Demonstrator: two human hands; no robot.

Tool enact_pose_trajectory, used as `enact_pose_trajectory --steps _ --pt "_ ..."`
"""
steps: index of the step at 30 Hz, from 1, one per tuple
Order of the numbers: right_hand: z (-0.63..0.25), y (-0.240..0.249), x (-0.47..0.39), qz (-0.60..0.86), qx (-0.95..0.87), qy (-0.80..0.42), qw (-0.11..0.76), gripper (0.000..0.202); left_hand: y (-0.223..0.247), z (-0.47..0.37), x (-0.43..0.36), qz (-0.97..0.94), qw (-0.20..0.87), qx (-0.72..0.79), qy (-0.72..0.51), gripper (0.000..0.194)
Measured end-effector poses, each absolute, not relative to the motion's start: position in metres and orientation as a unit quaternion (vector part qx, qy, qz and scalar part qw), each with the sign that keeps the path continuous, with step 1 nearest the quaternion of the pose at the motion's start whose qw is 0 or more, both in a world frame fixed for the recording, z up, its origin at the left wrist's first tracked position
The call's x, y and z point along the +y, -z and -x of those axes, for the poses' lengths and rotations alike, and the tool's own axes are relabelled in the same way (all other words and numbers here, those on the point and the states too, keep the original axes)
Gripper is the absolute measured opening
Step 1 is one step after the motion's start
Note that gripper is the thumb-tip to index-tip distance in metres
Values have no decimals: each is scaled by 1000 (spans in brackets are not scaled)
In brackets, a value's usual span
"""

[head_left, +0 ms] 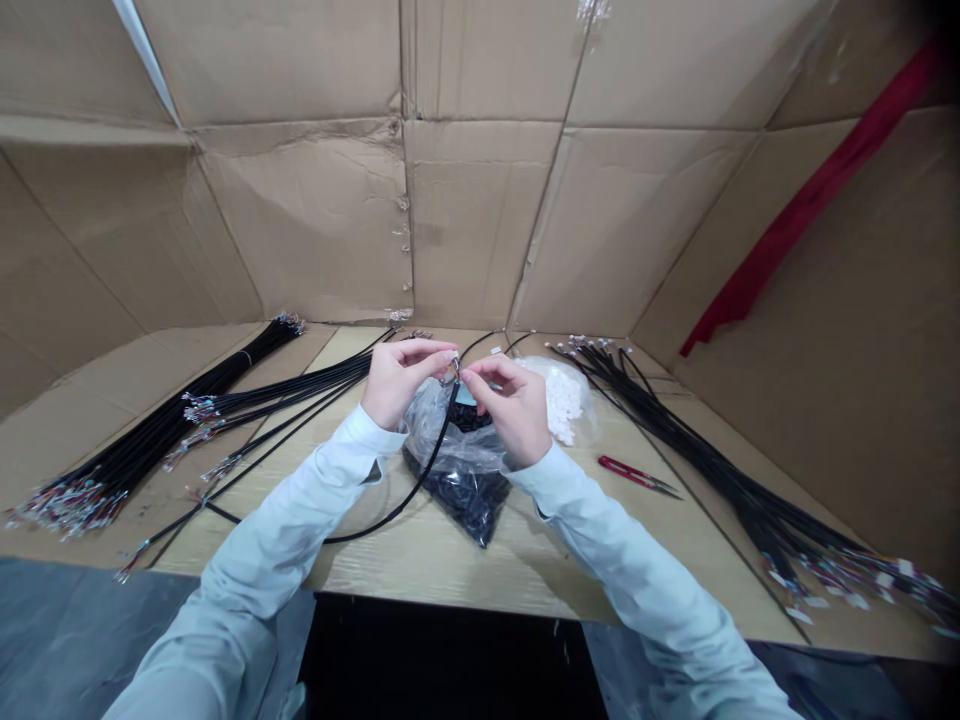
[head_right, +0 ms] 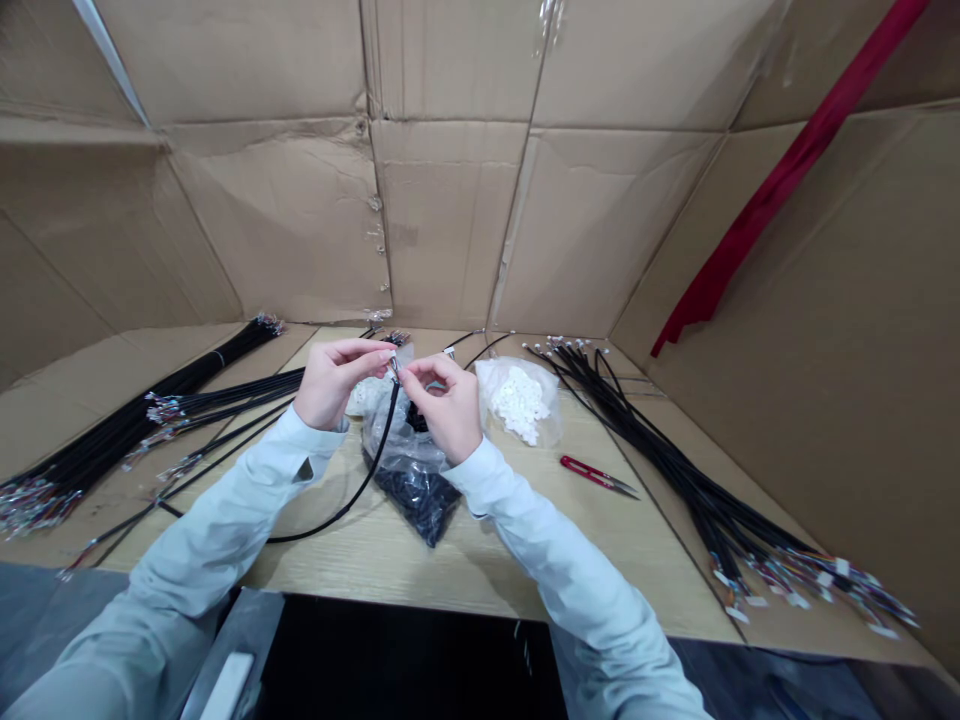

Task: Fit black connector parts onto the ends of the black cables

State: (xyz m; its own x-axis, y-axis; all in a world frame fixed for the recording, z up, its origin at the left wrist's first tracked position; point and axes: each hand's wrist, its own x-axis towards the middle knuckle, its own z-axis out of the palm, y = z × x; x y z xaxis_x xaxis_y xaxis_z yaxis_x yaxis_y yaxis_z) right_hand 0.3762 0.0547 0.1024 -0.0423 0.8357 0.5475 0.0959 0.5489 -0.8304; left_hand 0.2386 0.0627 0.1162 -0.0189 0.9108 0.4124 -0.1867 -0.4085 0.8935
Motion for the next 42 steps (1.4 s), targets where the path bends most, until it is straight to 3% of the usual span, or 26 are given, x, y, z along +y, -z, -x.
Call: enact_pose_trajectory --steps 6,14,42 --pt "-373 -99 44 385 -685 -115 608 11 -117 -241 61 -543 440 342 -628 21" --pt "-372 -99 42 397 -682 -66 611 11 -118 -242 61 -543 443 346 -623 20" --pt "-374 -103 43 406 -663 -167 607 11 -120 -244 61 -476 551 313 -610 20"
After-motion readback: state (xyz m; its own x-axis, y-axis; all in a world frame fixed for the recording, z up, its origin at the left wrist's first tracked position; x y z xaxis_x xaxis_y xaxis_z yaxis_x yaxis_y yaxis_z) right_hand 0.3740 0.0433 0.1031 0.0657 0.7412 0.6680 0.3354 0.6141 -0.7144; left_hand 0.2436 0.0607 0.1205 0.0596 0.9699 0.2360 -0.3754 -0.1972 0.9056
